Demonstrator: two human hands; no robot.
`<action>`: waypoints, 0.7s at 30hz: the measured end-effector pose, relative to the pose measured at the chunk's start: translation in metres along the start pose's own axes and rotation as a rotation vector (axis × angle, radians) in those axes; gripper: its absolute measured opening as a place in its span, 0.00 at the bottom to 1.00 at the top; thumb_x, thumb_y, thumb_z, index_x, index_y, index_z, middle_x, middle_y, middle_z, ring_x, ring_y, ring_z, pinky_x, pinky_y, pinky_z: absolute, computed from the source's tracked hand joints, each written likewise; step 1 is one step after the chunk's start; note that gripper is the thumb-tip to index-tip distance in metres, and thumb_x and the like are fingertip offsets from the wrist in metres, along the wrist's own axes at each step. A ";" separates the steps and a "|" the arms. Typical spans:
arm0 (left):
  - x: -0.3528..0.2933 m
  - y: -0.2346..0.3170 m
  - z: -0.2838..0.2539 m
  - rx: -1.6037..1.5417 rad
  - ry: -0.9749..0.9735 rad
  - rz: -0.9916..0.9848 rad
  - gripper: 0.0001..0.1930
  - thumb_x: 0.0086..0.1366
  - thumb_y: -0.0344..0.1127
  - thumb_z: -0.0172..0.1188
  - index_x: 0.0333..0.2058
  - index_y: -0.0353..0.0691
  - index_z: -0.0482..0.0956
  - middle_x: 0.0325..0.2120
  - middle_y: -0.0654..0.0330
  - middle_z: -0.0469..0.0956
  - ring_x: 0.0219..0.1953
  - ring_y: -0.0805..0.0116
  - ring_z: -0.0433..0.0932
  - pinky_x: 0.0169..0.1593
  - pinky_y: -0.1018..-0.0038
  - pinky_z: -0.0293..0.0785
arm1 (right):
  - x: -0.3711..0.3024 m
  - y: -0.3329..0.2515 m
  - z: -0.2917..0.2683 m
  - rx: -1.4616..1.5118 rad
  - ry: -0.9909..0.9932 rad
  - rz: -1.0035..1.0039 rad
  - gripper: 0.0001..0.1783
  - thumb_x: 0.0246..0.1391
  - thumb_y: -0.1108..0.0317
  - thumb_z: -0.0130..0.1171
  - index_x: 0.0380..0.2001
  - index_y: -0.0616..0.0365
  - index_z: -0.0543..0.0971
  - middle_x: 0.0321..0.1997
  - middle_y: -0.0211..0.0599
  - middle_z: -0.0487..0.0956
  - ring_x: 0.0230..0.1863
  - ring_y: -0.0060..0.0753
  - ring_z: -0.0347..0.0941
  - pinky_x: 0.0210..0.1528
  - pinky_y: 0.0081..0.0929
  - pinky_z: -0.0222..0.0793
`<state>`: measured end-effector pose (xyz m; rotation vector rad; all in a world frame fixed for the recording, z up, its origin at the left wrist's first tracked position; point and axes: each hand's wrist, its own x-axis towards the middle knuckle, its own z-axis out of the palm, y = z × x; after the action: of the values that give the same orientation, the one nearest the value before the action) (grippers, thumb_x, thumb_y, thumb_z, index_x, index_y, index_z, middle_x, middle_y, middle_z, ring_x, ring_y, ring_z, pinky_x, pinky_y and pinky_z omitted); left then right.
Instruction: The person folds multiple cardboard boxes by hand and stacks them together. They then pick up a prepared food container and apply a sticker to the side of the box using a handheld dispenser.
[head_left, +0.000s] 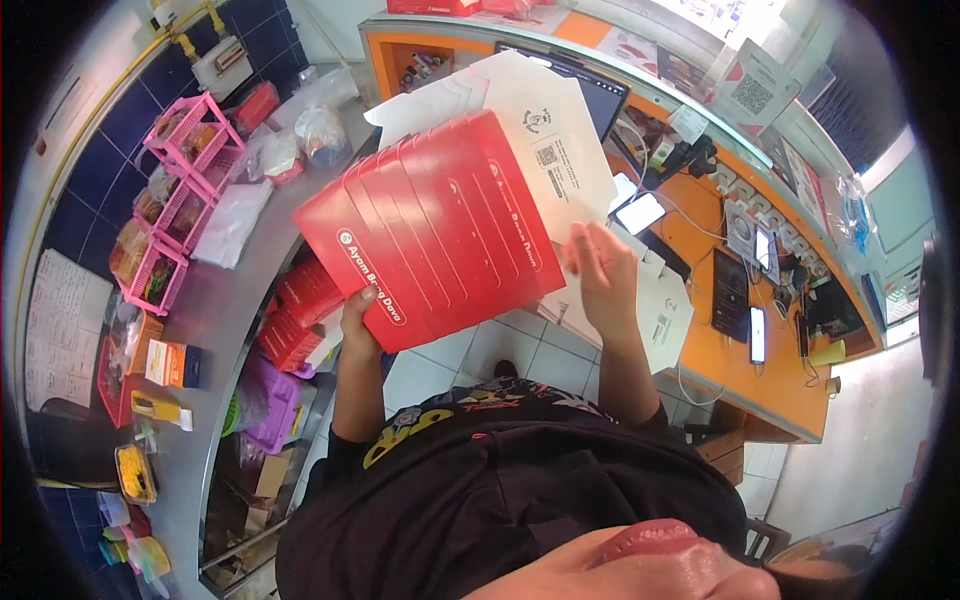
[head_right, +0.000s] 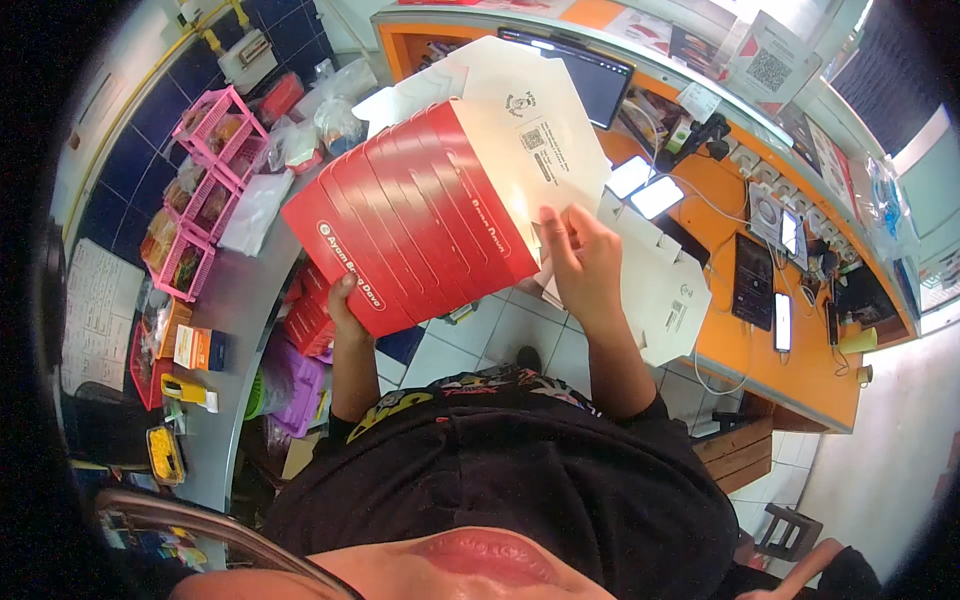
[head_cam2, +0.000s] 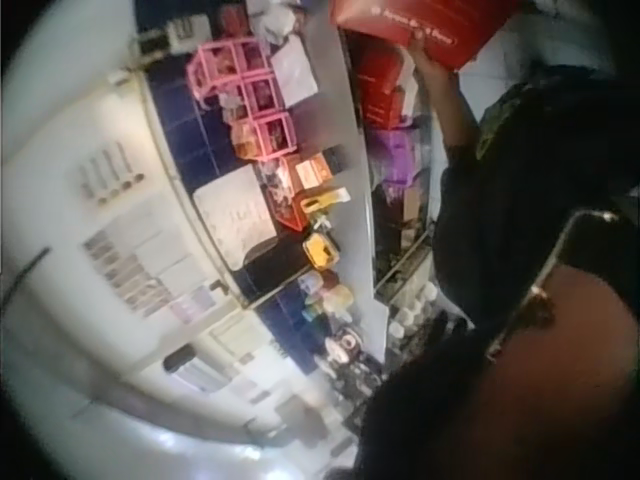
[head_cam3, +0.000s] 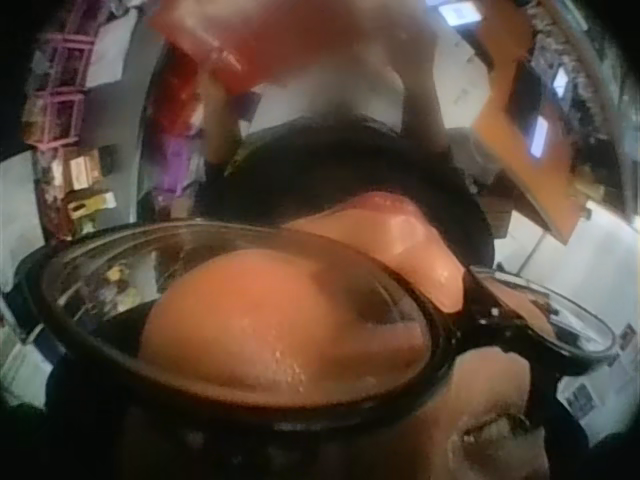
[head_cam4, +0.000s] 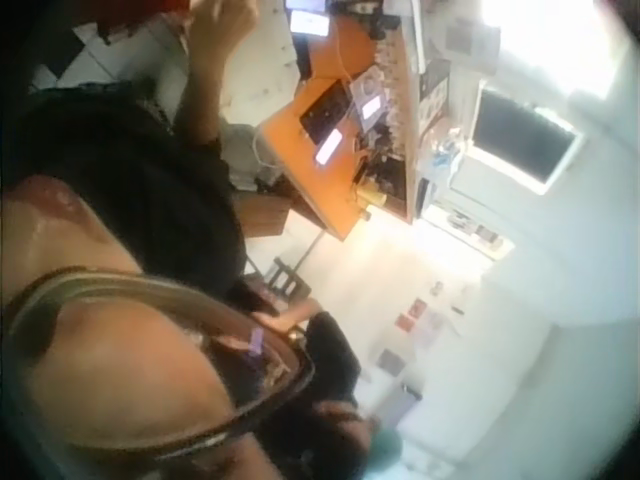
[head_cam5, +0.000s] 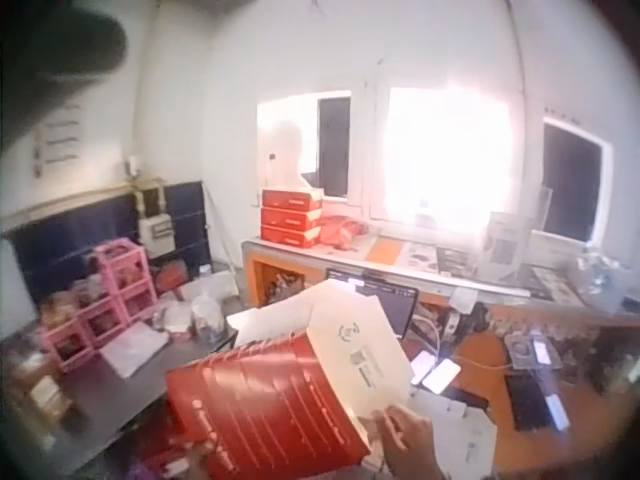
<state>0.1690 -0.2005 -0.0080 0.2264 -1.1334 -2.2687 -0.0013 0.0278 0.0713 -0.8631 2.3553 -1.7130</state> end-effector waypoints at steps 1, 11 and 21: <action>-0.004 0.006 0.003 0.000 0.002 0.019 0.35 0.53 0.45 0.56 0.57 0.32 0.59 0.50 0.47 0.70 0.50 0.53 0.74 0.52 0.59 0.74 | -0.005 -0.004 0.005 0.000 0.000 0.003 0.20 0.62 0.57 0.51 0.30 0.66 0.77 0.24 0.32 0.78 0.23 0.21 0.72 0.28 0.19 0.68; -0.038 0.023 -0.009 0.200 -0.033 -0.024 0.41 0.51 0.44 0.61 0.61 0.32 0.55 0.54 0.51 0.66 0.57 0.57 0.67 0.58 0.62 0.66 | -0.043 -0.027 0.034 0.404 -0.124 -0.289 0.14 0.62 0.68 0.51 0.45 0.67 0.74 0.36 0.31 0.78 0.37 0.16 0.70 0.40 0.16 0.67; -0.037 0.035 -0.009 0.306 -0.235 0.026 0.48 0.47 0.42 0.65 0.64 0.35 0.48 0.56 0.52 0.64 0.59 0.60 0.64 0.59 0.64 0.62 | -0.048 -0.037 0.034 0.598 -0.068 -0.144 0.13 0.61 0.71 0.52 0.46 0.68 0.73 0.39 0.35 0.79 0.37 0.17 0.71 0.40 0.17 0.67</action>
<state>0.2179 -0.2015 0.0090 0.0630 -1.5977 -2.1313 0.0663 0.0151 0.0813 -0.9617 1.6078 -2.2177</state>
